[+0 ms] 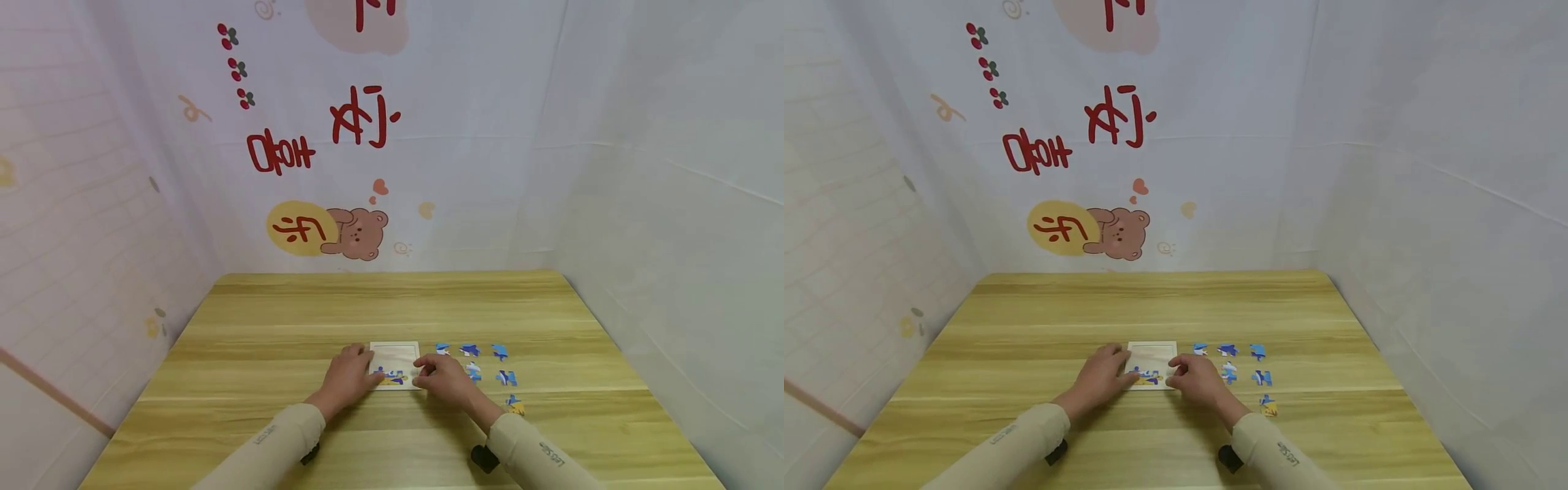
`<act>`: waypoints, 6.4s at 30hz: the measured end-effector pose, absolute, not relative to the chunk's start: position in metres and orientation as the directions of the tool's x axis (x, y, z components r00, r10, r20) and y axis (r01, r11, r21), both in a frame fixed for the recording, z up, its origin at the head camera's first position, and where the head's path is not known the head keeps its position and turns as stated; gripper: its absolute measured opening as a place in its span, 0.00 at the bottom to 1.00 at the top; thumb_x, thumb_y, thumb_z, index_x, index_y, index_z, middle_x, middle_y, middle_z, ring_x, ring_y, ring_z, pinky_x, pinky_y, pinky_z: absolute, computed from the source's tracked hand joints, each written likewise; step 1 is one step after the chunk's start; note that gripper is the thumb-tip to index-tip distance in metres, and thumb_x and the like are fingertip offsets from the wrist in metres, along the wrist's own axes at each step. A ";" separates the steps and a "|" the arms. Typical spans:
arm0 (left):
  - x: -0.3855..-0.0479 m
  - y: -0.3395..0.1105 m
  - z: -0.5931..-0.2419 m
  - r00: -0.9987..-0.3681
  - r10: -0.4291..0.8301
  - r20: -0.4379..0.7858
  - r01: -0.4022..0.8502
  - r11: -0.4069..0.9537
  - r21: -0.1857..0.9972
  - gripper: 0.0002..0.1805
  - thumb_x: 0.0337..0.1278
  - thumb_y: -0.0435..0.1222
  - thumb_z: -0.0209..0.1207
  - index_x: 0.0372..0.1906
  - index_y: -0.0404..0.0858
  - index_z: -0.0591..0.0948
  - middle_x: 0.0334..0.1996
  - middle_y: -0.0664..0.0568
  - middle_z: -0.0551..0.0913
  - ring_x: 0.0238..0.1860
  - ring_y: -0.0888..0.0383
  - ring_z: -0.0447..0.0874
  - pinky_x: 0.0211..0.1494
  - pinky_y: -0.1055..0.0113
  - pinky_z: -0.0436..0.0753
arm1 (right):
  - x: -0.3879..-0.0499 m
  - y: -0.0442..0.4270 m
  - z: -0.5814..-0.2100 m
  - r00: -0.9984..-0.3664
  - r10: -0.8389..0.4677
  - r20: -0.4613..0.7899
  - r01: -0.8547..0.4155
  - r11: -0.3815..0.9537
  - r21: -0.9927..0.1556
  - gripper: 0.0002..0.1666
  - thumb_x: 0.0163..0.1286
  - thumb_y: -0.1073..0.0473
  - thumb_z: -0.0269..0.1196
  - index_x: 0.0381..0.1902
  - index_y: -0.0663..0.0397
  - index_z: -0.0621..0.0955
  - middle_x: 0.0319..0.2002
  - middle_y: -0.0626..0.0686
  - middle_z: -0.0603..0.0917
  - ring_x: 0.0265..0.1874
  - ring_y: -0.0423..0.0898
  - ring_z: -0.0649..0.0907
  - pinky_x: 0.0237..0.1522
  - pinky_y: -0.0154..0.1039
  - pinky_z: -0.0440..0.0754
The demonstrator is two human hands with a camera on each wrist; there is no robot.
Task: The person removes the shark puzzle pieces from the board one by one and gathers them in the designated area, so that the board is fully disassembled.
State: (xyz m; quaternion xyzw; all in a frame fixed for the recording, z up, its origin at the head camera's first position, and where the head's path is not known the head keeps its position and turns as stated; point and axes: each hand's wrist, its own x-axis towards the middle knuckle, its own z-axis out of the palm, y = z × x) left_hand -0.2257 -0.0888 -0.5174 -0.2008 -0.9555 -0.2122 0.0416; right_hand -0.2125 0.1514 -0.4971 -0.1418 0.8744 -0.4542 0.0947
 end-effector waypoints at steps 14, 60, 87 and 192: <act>-0.226 -0.089 -0.524 -0.898 0.399 0.186 0.439 0.839 0.322 0.26 0.59 0.48 0.67 0.55 0.32 0.82 0.51 0.39 0.78 0.53 0.41 0.76 0.53 0.43 0.75 | -0.217 0.124 -0.515 -0.946 -0.322 0.013 -0.224 0.627 -0.746 0.16 0.57 0.64 0.72 0.44 0.62 0.85 0.24 0.44 0.77 0.20 0.37 0.74 0.23 0.32 0.71; -0.224 -0.084 -0.520 -0.910 0.390 0.142 0.415 0.854 0.314 0.28 0.61 0.48 0.66 0.57 0.32 0.81 0.55 0.37 0.77 0.56 0.40 0.76 0.56 0.43 0.75 | -0.217 0.136 -0.512 -0.949 -0.314 0.025 -0.211 0.577 -0.789 0.19 0.59 0.62 0.72 0.48 0.59 0.83 0.28 0.46 0.82 0.22 0.40 0.77 0.24 0.36 0.75; -0.222 -0.086 -0.518 -0.916 0.381 0.125 0.400 0.852 0.337 0.28 0.60 0.47 0.67 0.57 0.30 0.82 0.56 0.37 0.76 0.58 0.39 0.74 0.57 0.43 0.74 | -0.186 0.220 -0.506 -0.950 -0.311 -0.010 -0.185 0.592 -0.784 0.19 0.59 0.61 0.73 0.48 0.59 0.83 0.29 0.47 0.80 0.24 0.42 0.77 0.25 0.35 0.74; -0.225 -0.117 -0.522 -0.859 0.490 0.147 0.503 0.757 0.417 0.28 0.59 0.46 0.68 0.59 0.32 0.80 0.59 0.34 0.74 0.62 0.36 0.70 0.63 0.42 0.69 | -0.219 0.088 -0.517 -0.944 -0.327 0.049 -0.228 0.539 -0.811 0.18 0.50 0.69 0.74 0.41 0.60 0.83 0.30 0.49 0.81 0.27 0.39 0.78 0.33 0.36 0.76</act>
